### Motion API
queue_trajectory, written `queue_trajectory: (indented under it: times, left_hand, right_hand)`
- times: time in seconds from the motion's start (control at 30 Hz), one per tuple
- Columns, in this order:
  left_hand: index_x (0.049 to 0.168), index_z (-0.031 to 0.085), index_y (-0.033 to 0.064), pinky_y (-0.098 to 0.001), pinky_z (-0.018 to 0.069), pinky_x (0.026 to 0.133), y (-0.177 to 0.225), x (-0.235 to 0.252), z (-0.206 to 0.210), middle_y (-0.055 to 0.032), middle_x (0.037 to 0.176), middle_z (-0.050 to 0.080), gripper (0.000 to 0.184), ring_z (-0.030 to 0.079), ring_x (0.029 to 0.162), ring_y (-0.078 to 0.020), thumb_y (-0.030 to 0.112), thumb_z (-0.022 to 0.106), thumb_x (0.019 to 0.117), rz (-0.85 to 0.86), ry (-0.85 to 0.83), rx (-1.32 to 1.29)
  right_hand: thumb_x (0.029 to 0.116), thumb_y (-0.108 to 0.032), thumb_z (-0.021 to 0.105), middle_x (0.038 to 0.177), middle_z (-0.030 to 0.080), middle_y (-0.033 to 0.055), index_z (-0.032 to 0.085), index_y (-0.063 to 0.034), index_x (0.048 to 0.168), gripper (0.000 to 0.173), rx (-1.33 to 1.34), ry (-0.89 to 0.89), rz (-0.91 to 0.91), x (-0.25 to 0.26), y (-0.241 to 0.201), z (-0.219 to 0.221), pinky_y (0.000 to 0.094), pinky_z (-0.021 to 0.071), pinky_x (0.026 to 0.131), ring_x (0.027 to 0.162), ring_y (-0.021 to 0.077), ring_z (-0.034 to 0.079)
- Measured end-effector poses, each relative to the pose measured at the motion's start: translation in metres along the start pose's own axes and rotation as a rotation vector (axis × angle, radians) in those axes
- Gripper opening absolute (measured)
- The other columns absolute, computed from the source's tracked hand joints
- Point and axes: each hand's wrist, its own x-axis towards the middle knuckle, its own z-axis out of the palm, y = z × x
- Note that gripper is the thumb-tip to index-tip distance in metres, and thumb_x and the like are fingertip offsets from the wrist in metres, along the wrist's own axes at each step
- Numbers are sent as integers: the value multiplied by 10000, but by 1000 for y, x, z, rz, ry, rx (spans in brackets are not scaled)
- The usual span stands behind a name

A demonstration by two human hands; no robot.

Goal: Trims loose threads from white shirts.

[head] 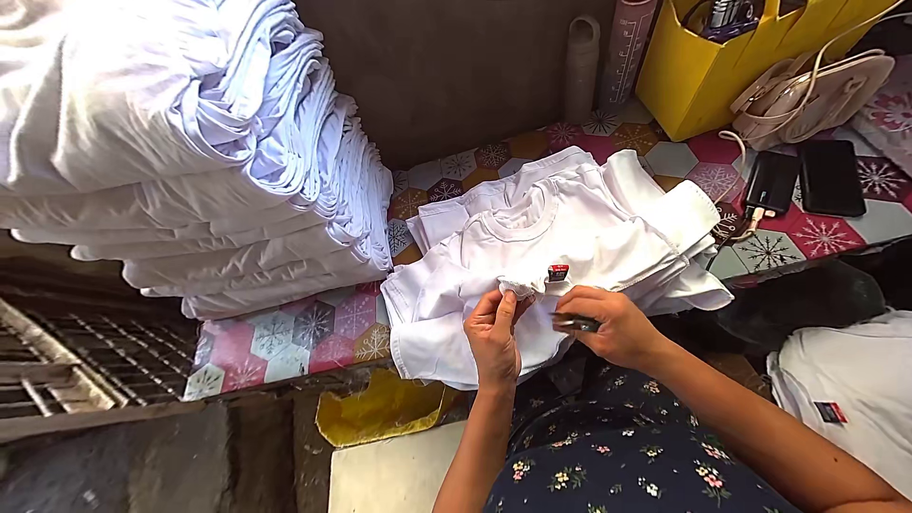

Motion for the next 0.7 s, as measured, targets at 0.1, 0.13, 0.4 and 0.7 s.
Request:
queue_trajectory:
  times: [0.1,0.13,0.4,0.7]
  left_hand:
    - [943,710,-3,-322,630,824,-2,-2,-2,-35,841,758,180,744,803,-125,-76,545,953,61,-7,97]
    - [952,714,-7,-307,626,820,-4,-3,-3,-23,839,759,163,741,802,-110,-73,565,949,95,-25,147]
    - [947,725,-22,-279,620,819,-8,-3,-5,-5,839,756,145,729,795,-72,-51,583,950,178,-90,304]
    - [985,680,-29,-342,639,806,3,2,6,-77,847,754,220,752,780,-170,-50,464,1019,-83,22,60]
  right_hand:
    - [914,-165,758,996,717,80,773,-2,994,182,36,221,-86,15,-9,3,150,553,803,886,17,660]
    - [904,-171,774,1012,716,79,779,-15,1003,185,8,243,-134,23,-11,6,170,565,789,889,32,668]
    - [880,-30,639,909,665,135,681,39,887,82,-99,234,-267,41,7,25,249,516,574,686,139,617]
    - [967,-167,672,993,714,114,764,-8,1009,188,45,-46,53,-7,18,-3,271,562,783,873,123,670]
